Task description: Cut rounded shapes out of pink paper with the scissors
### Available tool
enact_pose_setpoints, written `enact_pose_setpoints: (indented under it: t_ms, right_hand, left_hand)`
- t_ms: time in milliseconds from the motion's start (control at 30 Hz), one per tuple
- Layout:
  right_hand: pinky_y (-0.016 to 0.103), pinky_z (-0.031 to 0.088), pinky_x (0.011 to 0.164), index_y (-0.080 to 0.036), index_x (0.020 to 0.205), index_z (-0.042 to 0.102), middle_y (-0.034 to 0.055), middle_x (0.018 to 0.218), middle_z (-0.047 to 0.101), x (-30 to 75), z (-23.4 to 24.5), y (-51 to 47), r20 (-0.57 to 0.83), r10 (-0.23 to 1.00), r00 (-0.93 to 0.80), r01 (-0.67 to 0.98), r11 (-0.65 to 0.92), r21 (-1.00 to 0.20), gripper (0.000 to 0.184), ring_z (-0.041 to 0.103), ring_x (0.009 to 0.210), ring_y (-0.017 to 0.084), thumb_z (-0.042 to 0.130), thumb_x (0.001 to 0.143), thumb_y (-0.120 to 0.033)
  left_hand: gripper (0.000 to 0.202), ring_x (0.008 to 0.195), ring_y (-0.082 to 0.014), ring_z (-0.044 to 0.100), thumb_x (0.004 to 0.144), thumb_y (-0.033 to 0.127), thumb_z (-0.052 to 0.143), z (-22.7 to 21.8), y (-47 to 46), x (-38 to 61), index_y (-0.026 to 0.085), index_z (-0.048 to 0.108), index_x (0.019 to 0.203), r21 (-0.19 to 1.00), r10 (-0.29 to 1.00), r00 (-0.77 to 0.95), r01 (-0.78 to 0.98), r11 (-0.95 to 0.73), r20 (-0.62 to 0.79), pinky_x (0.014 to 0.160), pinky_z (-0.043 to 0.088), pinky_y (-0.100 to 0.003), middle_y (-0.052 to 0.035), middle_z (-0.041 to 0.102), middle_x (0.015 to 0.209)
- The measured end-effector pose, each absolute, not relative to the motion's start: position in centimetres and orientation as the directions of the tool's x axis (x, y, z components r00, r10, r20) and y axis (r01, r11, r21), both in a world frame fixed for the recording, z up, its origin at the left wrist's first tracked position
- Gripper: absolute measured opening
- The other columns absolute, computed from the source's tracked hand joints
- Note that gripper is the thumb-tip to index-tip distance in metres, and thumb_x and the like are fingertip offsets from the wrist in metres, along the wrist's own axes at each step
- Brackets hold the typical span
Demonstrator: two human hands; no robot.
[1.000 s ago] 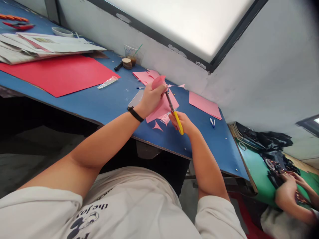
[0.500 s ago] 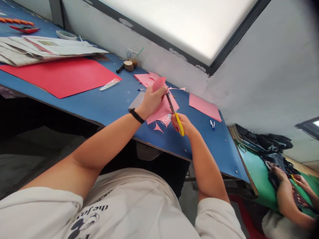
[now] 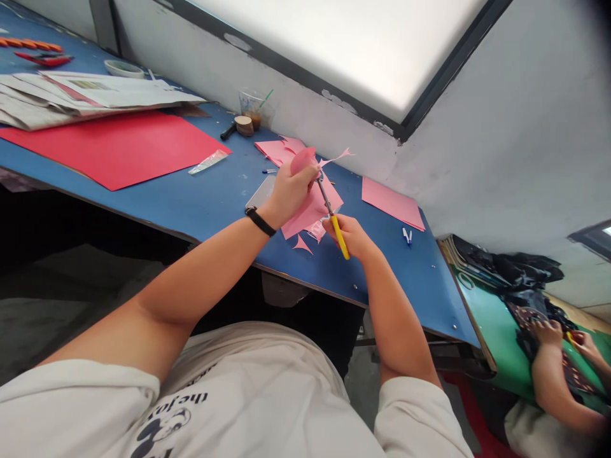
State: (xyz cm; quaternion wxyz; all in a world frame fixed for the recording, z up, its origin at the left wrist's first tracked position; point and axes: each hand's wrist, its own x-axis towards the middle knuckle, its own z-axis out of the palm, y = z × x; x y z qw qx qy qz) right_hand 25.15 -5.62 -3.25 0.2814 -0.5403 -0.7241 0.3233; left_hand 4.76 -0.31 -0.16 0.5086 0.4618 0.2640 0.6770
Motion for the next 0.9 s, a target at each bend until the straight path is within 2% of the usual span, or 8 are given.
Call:
enact_pose_setpoints:
  t_ms: [133,367,700,900]
  right_hand:
    - [0.032,0.039,0.068,-0.026,0.079,0.055,-0.0007,0.077,0.055,25.40,-3.25,-5.31,0.057,0.964,-0.258,0.694,0.226,-0.683,0.062,0.045,0.076,0.019,0.081,0.094,-0.080]
    - [0.033,0.041,0.072,-0.025,0.081,0.056,-0.0010,0.080,0.057,25.41,-3.15,-5.36,0.019,0.962,-0.274,0.708,0.215,-0.673,0.061,0.046,0.078,0.019,0.081,0.095,-0.080]
    - [0.036,0.042,0.075,-0.025,0.083,0.057,-0.0004,0.082,0.059,25.55,-3.30,-5.14,0.007,0.961,-0.277,0.709,0.209,-0.673,0.065,0.050,0.079,0.020,0.078,0.093,-0.085]
    - [0.039,0.045,0.079,-0.026,0.084,0.057,0.0006,0.085,0.063,25.45,-3.02,-5.32,-0.009,0.963,-0.269,0.739,0.201,-0.644,0.065,0.052,0.082,0.021,0.076,0.092,-0.087]
  left_hand:
    - [0.038,0.060,-0.0129,0.050,0.093,0.019,0.085,-0.42,-0.06,4.81,0.024,0.057,0.068,0.832,0.934,-0.050,-0.440,-0.338,0.354,0.062,0.046,-0.030,0.0034,0.052,0.062]
    - [0.027,0.064,-0.0156,0.055,0.092,0.019,0.090,-0.60,-0.05,4.76,0.026,0.067,0.081,0.832,0.933,-0.042,-0.439,-0.339,0.358,0.063,0.045,-0.030,0.0044,0.055,0.060]
    - [0.038,0.062,-0.0137,0.050,0.094,0.018,0.088,-0.69,-0.02,4.75,0.025,0.058,0.071,0.844,0.931,-0.037,-0.411,-0.345,0.363,0.061,0.042,-0.030,0.0025,0.057,0.062]
    - [0.038,0.060,-0.0132,0.045,0.097,0.017,0.080,-0.53,-0.23,4.53,0.024,0.057,0.068,0.877,0.916,-0.014,-0.283,-0.388,0.400,0.061,0.042,-0.028,0.0036,0.051,0.059]
